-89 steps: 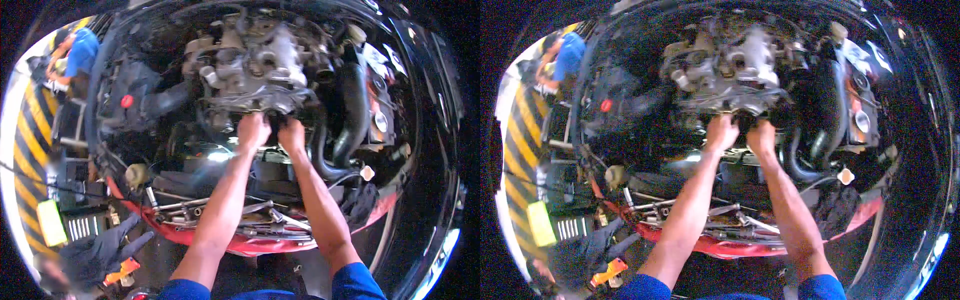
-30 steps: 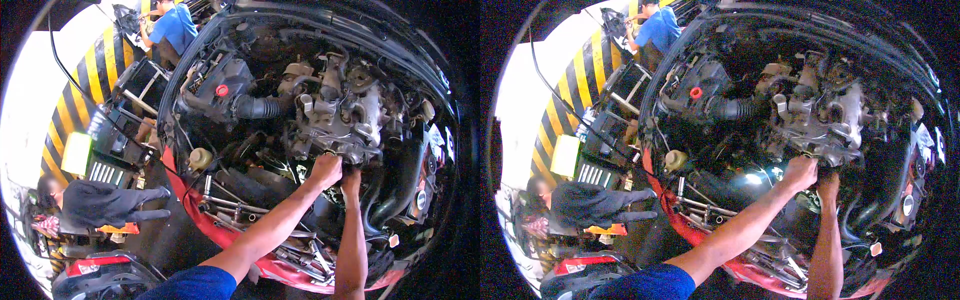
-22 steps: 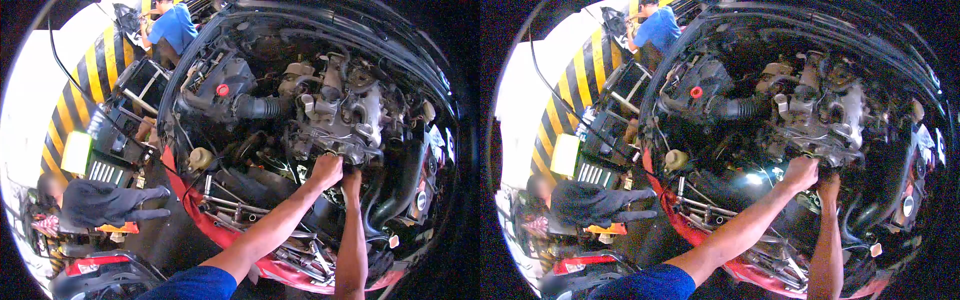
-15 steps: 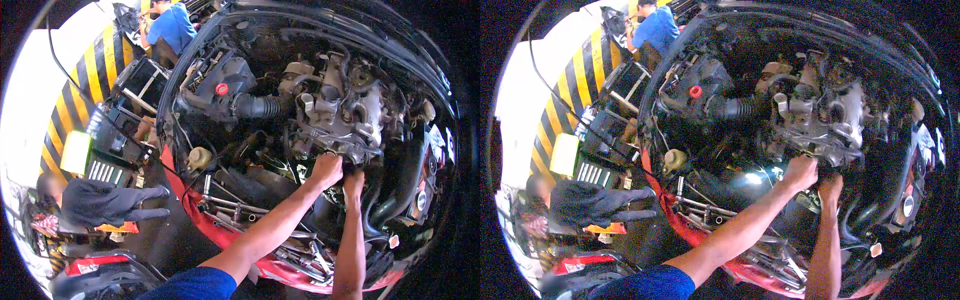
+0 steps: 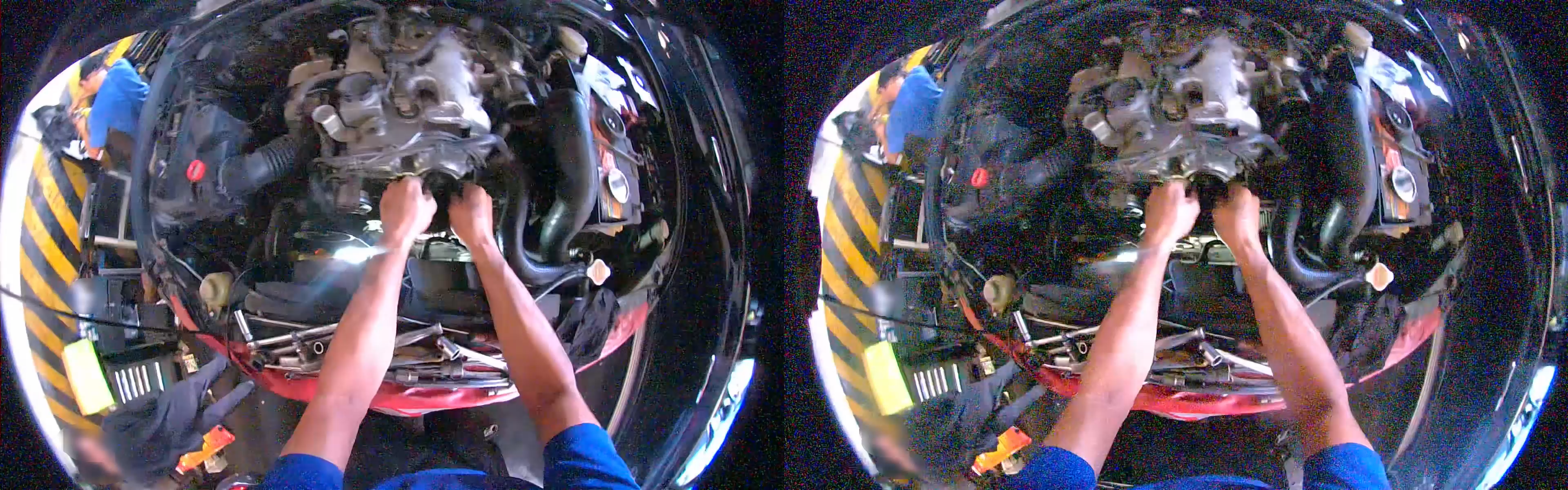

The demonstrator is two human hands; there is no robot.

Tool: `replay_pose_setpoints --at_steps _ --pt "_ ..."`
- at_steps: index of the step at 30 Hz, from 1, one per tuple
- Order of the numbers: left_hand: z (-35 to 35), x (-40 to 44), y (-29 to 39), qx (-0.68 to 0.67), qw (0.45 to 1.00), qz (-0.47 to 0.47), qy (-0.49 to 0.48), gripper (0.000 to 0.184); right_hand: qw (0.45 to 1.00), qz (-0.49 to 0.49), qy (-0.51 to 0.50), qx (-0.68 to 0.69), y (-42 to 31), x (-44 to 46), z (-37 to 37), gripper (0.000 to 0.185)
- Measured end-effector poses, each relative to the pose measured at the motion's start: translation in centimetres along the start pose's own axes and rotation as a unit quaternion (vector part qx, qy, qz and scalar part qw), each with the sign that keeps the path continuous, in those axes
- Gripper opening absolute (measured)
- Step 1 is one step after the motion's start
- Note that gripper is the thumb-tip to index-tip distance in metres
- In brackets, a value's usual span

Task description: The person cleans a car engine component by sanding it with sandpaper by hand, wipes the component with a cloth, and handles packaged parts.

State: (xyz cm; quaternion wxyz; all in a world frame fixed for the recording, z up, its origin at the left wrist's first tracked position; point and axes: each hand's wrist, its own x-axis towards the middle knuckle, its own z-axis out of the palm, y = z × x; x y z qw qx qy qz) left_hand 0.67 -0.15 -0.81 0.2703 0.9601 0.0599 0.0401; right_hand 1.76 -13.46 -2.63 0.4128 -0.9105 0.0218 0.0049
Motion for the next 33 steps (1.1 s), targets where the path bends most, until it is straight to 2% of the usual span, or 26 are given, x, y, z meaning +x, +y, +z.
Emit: replay_pose_setpoints --at_steps 4,5,8,11,12,15,16,17,18,20,24,27,28,31,32,33 --pt "-1.2 -0.4 1.2 -0.051 0.998 0.013 0.025 0.02 0.999 -0.007 -0.041 0.027 2.4 1.6 2.1 0.015" --pt "-1.1 -0.2 1.0 -0.026 0.998 0.022 0.049 0.02 0.999 -0.002 -0.022 0.028 3.0 1.2 2.2 0.015" --pt "-0.5 -0.1 0.5 0.007 1.0 0.008 0.011 0.022 1.0 0.001 0.021 0.013 0.0 0.0 0.1 0.014" --pt "-1.6 -0.1 1.7 -0.011 1.0 0.023 0.009 0.022 0.991 0.079 -0.084 0.07 2.1 1.5 1.7 0.02" --pt "-1.8 -0.1 1.6 -0.021 1.0 0.022 0.005 0.022 0.997 0.031 -0.018 0.066 1.6 0.8 1.6 0.019" --pt "-0.9 0.0 0.8 -0.001 1.0 0.02 0.014 0.022 0.997 0.03 0.001 0.069 -1.0 -0.6 -0.8 0.016" --pt "-0.9 0.0 0.8 0.007 1.0 0.021 0.006 0.022 0.999 0.046 -0.004 0.014 -1.2 -0.3 -0.8 0.019" --pt "-0.9 -0.2 1.0 0.015 1.0 0.025 -0.006 0.022 0.999 0.042 -0.015 0.026 -0.6 -0.3 0.0 0.019" --pt "-1.3 -0.4 1.5 0.002 0.999 0.041 0.021 0.022 0.999 0.033 -0.021 0.036 0.7 0.3 1.1 0.018" --pt "-2.0 -0.4 1.9 -0.017 1.0 0.016 0.0 0.021 0.999 0.005 -0.005 0.052 1.4 0.5 1.7 0.019" --pt "-0.3 -0.1 0.5 0.002 1.0 0.01 0.011 0.02 0.997 0.055 -0.027 0.049 -1.2 -0.2 -0.9 0.023" --pt "-1.6 -0.4 1.6 -0.006 0.999 0.037 0.023 0.021 0.999 -0.009 -0.011 0.049 0.9 0.9 1.0 0.017" --pt "-1.5 -0.4 1.5 -0.024 1.0 0.006 0.006 0.023 0.997 0.02 -0.034 0.072 1.3 1.2 1.0 0.02" --pt "-0.9 -0.3 0.6 -0.026 0.999 -0.017 0.03 0.024 0.997 0.027 -0.072 0.021 3.0 1.5 1.4 0.027" --pt "-1.7 -0.6 0.9 -0.032 0.999 -0.035 0.015 0.025 0.989 -0.052 -0.114 -0.083 4.1 1.9 1.8 0.025" --pt "-2.4 -1.0 0.9 -0.056 0.998 -0.033 0.007 0.026 0.993 -0.022 -0.116 -0.014 5.9 2.2 2.8 0.025"
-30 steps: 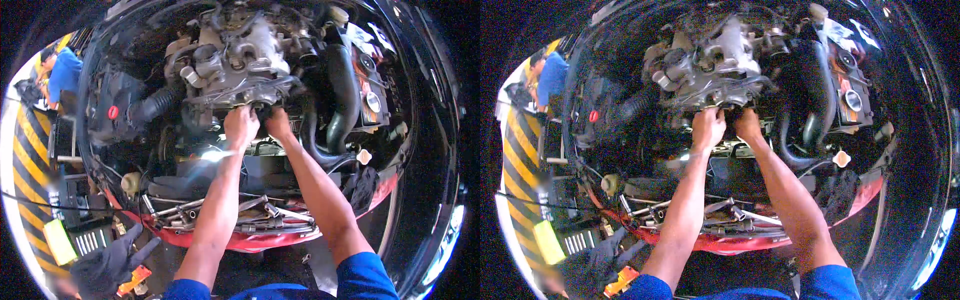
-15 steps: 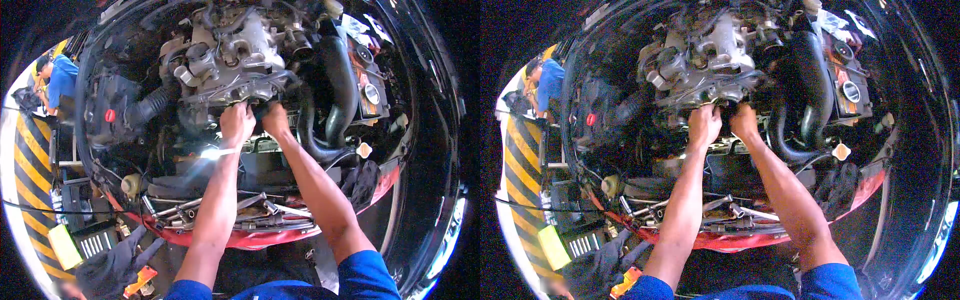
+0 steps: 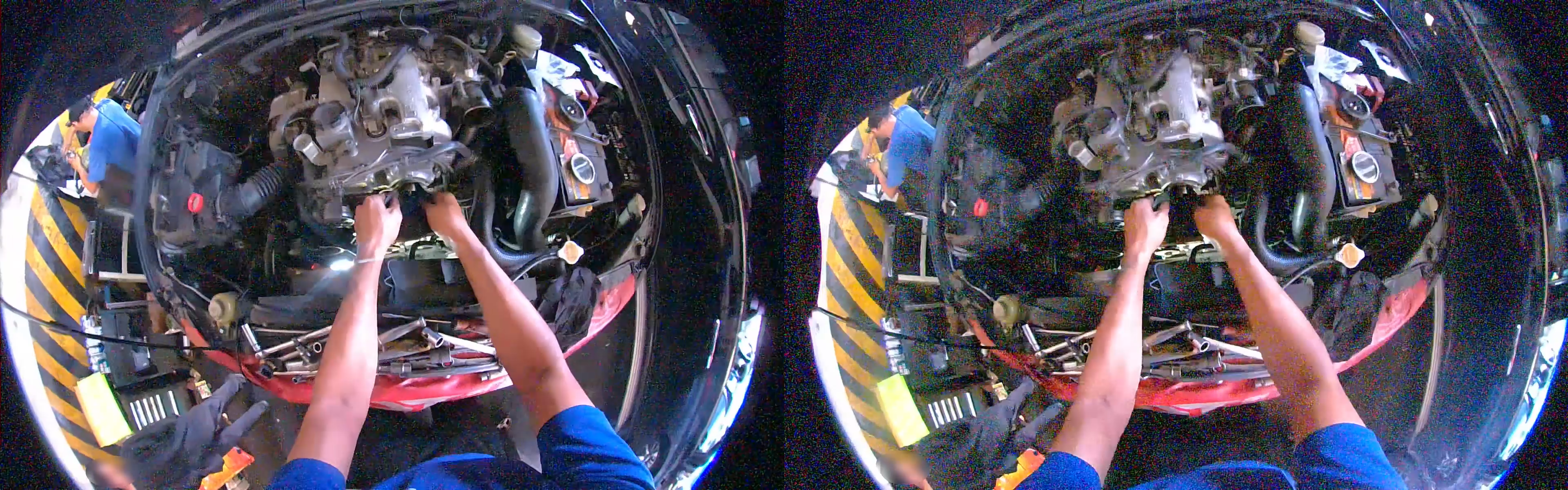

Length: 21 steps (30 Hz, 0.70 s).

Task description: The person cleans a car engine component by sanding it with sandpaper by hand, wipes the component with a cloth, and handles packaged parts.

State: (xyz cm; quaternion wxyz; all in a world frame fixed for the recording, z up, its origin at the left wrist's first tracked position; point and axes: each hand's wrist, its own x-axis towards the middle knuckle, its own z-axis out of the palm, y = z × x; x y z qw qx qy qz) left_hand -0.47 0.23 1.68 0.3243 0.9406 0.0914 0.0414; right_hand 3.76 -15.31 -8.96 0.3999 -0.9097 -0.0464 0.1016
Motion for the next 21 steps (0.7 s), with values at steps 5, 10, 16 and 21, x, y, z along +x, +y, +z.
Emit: replay_pose_setpoints --at_steps 5,10,16,21 --pt "-5.2 -2.3 0.9 -0.15 0.985 -0.063 -0.06 0.034 0.942 0.129 -0.039 0.306 -10.7 -7.4 -9.6 0.029" --pt "-10.6 -6.7 3.8 -0.271 0.962 -0.033 -0.008 0.035 0.873 0.031 -0.056 0.484 -12.6 -12.5 -11.4 0.037" --pt "-14.4 -14.1 6.0 -0.33 0.943 -0.044 -0.012 0.028 0.826 0.085 -0.138 0.539 -14.3 -21.3 -12.4 0.033" --pt "-16.7 -23.1 4.0 -0.282 0.954 -0.071 -0.077 0.026 0.885 0.097 -0.124 0.439 -15.6 -30.5 -12.5 0.035"
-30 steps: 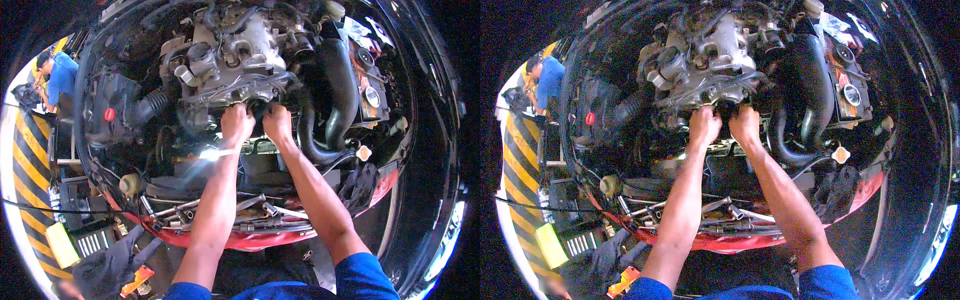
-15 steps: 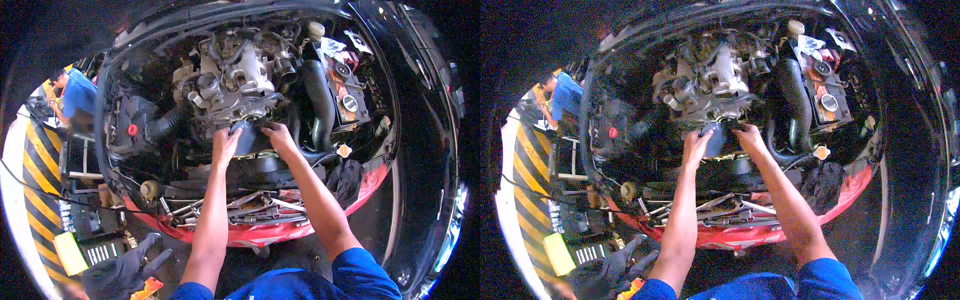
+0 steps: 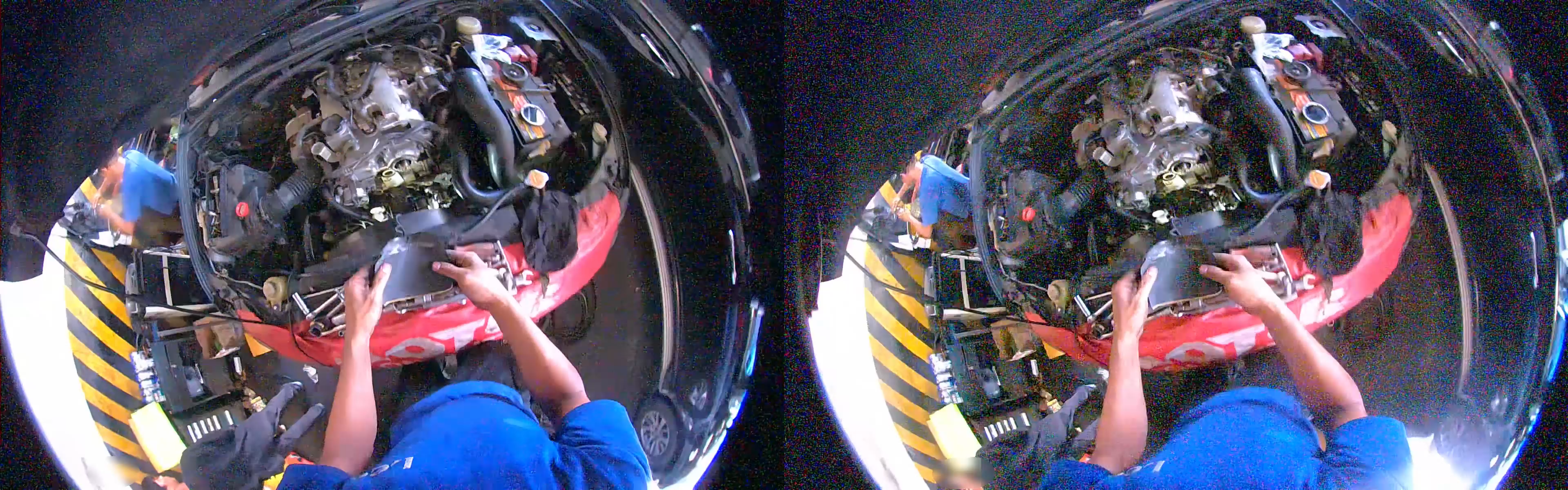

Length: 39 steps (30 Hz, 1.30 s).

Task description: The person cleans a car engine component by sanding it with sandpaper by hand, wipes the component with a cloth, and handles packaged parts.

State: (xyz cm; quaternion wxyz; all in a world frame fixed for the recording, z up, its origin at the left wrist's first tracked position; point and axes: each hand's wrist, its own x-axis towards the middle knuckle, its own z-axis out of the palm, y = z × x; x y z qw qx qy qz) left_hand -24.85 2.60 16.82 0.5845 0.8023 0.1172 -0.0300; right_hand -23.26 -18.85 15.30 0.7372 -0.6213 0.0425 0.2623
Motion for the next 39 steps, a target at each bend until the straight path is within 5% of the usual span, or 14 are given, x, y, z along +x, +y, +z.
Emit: replay_pose_setpoints --at_steps 3,7,9,12,17,20,22,25,27,29,33,39 --pt "-2.0 -5.2 -2.1 -0.089 0.99 -0.084 -0.076 0.026 0.997 0.009 0.029 0.076 1.9 -3.9 2.0 0.035" --pt "-4.4 -8.8 -2.6 -0.025 0.996 -0.008 -0.088 0.024 0.992 0.038 0.069 0.098 4.8 -6.8 4.4 0.035" --pt "-4.9 -9.4 -3.7 -0.19 0.974 -0.077 -0.095 0.025 0.975 0.02 0.094 0.2 5.1 -7.8 6.2 0.037" --pt "-6.3 -10.4 -1.9 -0.158 0.982 -0.052 -0.089 0.024 0.97 0.008 0.092 0.223 4.2 -9.9 8.2 0.044" --pt "-7.4 -12.7 -0.8 -0.03 0.986 0.159 -0.031 0.052 0.986 -0.015 0.096 0.139 5.3 -11.4 8.8 0.05" --pt "-8.5 -14.8 3.4 0.26 0.892 0.367 -0.044 0.072 0.98 -0.017 0.099 0.174 4.1 -12.6 9.1 0.05" --pt "-8.7 -15.5 4.5 0.35 0.839 0.407 -0.086 0.063 0.979 -0.014 0.085 0.183 3.1 -13.4 9.5 0.046" --pt "-8.3 -13.0 2.1 0.34 0.842 0.412 -0.07 0.04 0.976 -0.003 0.054 0.212 1.8 -12.8 9.6 0.037" --pt "-7.6 -11.9 1.5 0.203 0.919 0.338 -0.024 0.018 0.968 0.015 0.038 0.246 1.2 -11.7 8.9 0.034" --pt "-7.3 -11.7 1.5 0.002 0.998 0.058 -0.028 0.017 0.981 -0.033 0.069 0.179 1.1 -10.8 7.9 0.03" --pt "-6.2 -10.5 1.6 -0.122 0.992 0.021 0.004 0.018 0.974 -0.149 0.091 -0.142 0.6 -9.5 5.6 0.043" --pt "-4.1 -8.9 0.3 -0.145 0.988 0.038 -0.046 0.016 0.976 -0.175 0.043 -0.12 -1.1 -7.8 4.4 0.049"
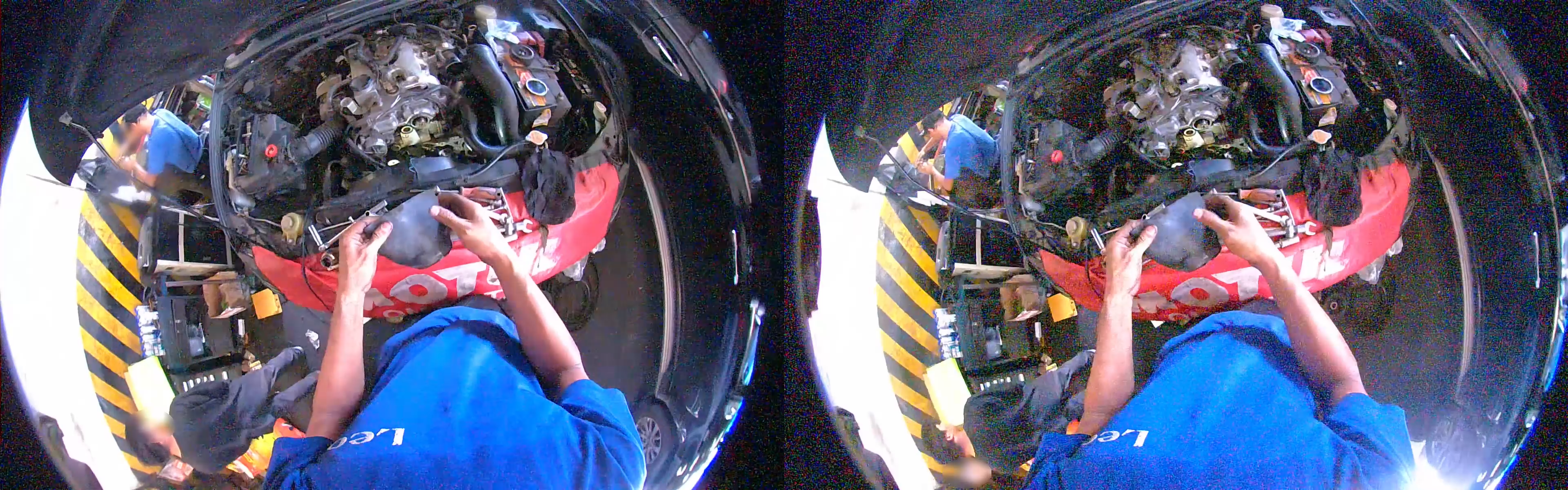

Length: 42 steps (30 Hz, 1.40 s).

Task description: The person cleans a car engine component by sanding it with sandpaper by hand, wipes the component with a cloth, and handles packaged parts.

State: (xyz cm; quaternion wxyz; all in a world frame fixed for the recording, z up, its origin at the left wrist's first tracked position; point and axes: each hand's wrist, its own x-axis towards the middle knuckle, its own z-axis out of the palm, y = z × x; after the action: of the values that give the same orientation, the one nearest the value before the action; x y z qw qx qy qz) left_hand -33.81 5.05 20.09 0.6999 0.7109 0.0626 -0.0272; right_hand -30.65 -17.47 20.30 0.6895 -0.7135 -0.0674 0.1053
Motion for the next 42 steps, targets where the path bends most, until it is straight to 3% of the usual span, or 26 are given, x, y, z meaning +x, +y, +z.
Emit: replay_pose_setpoints --at_steps 2,4,8,9,11,15,19,22,24,26,27,28,30,31,34,35,39,42 --pt "1.0 0.4 -0.1 0.005 1.0 -0.003 0.014 0.016 0.995 0.023 -0.062 0.071 -0.1 0.8 -0.3 0.049" --pt "2.3 0.9 0.5 0.014 0.999 -0.007 0.047 0.017 0.991 0.06 -0.019 0.118 0.8 1.7 -0.3 0.047" --pt "4.8 0.6 1.5 0.255 0.945 0.156 0.136 0.037 0.981 0.104 0.024 0.16 3.9 3.5 -0.9 0.047" --pt "5.0 0.4 1.2 0.249 0.952 0.143 0.108 0.045 0.98 0.113 0.032 0.161 3.3 3.5 -1.2 0.047" --pt "6.0 -0.2 2.3 0.439 0.884 0.159 0.023 0.066 0.979 0.137 0.056 0.14 2.8 4.0 -1.8 0.043" --pt "8.8 1.1 2.1 0.542 0.83 0.132 0.015 0.087 0.965 0.108 0.058 0.23 5.0 6.3 -2.4 0.038" --pt "7.6 4.8 -0.2 0.493 0.865 0.09 0.021 0.081 0.971 0.119 0.048 0.202 6.3 8.7 -2.2 0.034" --pt "6.0 8.5 -1.4 0.509 0.859 0.065 0.0 0.073 0.99 0.111 -0.028 0.078 7.3 10.9 -3.6 0.039" --pt "4.8 11.7 -2.7 0.496 0.86 0.12 0.016 0.064 0.996 0.073 -0.058 -0.012 7.1 11.6 -4.8 0.038" --pt "4.1 14.5 -2.9 0.51 0.855 0.091 0.002 0.061 0.995 0.034 -0.073 -0.049 6.2 12.4 -5.9 0.039" --pt "4.1 15.8 -2.7 0.536 0.841 0.071 -0.006 0.057 0.991 0.057 -0.085 -0.091 5.1 12.9 -6.2 0.048" --pt "4.0 17.0 -3.1 0.533 0.84 0.107 0.006 0.051 0.982 -0.024 -0.079 -0.171 5.2 13.8 -6.3 0.05" --pt "4.0 19.6 -3.6 0.541 0.839 0.066 -0.015 0.045 0.968 -0.017 -0.07 -0.242 3.9 15.6 -5.8 0.054" --pt "4.0 20.9 -3.7 0.535 0.841 0.077 -0.031 0.04 0.934 -0.094 -0.012 -0.346 5.7 16.9 -5.4 0.048" --pt "4.3 23.8 -4.0 0.528 0.843 0.071 -0.076 0.047 0.914 -0.076 0.03 -0.398 8.6 21.1 -5.3 0.039" --pt "4.3 24.6 -4.6 0.514 0.847 0.116 -0.07 0.05 0.921 -0.087 0.052 -0.377 9.2 22.2 -5.1 0.033" --pt "5.4 28.0 -6.5 0.487 0.869 0.066 -0.056 0.056 0.893 -0.127 0.098 -0.42 13.7 26.3 -4.2 0.036" --pt "6.1 30.3 -8.2 0.484 0.872 -0.028 -0.068 0.06 0.875 -0.115 0.133 -0.45 18.2 28.5 -4.1 0.041"
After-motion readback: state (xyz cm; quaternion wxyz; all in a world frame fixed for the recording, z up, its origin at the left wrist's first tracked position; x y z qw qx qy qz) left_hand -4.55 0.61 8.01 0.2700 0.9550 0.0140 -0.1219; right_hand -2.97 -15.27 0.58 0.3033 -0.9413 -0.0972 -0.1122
